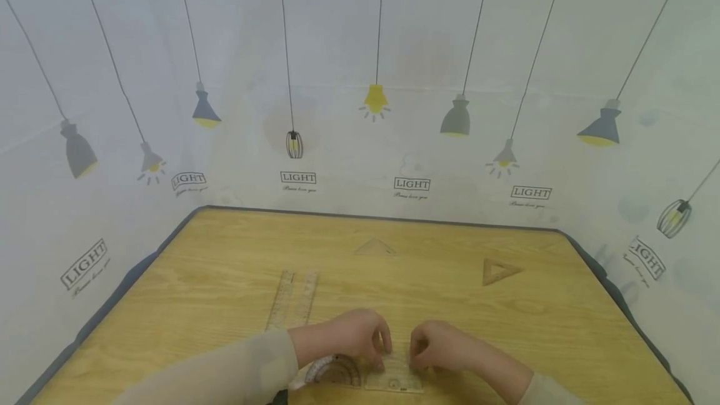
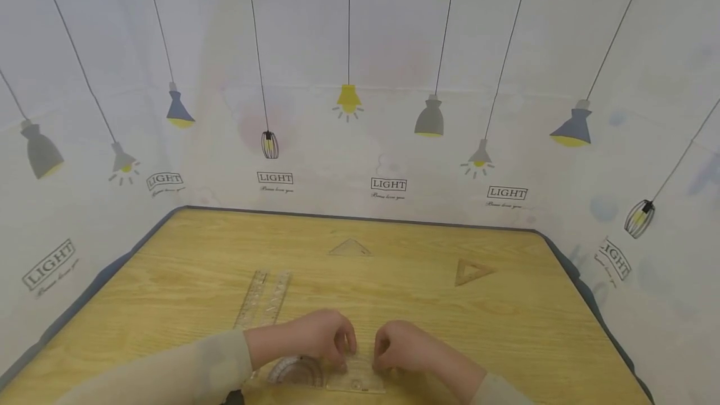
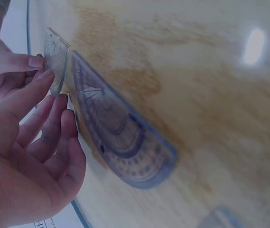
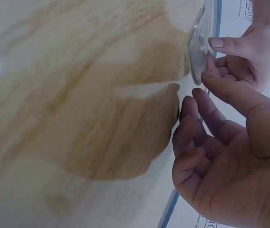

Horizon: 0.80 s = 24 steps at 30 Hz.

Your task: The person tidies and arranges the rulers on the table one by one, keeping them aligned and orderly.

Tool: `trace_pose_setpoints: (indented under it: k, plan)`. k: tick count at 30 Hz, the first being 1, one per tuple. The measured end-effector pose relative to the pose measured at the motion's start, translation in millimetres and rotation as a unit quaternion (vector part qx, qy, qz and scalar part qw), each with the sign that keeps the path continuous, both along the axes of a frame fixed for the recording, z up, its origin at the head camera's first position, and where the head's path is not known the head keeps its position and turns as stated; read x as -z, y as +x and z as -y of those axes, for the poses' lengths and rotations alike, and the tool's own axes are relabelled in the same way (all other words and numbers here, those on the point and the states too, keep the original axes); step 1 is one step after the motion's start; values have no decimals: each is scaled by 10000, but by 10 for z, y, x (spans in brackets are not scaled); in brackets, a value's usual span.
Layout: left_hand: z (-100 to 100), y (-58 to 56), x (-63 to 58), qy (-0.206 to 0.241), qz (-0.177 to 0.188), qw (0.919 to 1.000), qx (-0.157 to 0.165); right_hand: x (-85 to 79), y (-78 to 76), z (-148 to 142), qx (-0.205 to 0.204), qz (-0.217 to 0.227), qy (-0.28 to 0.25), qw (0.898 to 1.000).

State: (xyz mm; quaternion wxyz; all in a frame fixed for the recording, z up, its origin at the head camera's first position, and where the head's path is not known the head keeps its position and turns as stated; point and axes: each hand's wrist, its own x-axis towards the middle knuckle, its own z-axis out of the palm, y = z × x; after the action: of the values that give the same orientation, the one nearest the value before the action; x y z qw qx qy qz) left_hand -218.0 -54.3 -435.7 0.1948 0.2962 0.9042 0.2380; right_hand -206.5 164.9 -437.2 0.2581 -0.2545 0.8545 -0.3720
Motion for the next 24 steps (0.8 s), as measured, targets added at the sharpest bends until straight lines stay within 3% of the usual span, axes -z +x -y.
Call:
trace_pose_setpoints:
  k: [7,17,24]
  plan:
    - [41,-57,-54,291,116,9994,-113,-74,-61,-28,143,-263,-129,9995]
    - [213,-299,-43,1164,470,9921,65,-49,-346,-10,494,-824,-621,9934]
    - [350,-514,-122,1474,-113,9880,-440,-43,-592,32,623,-1365,-655,9865]
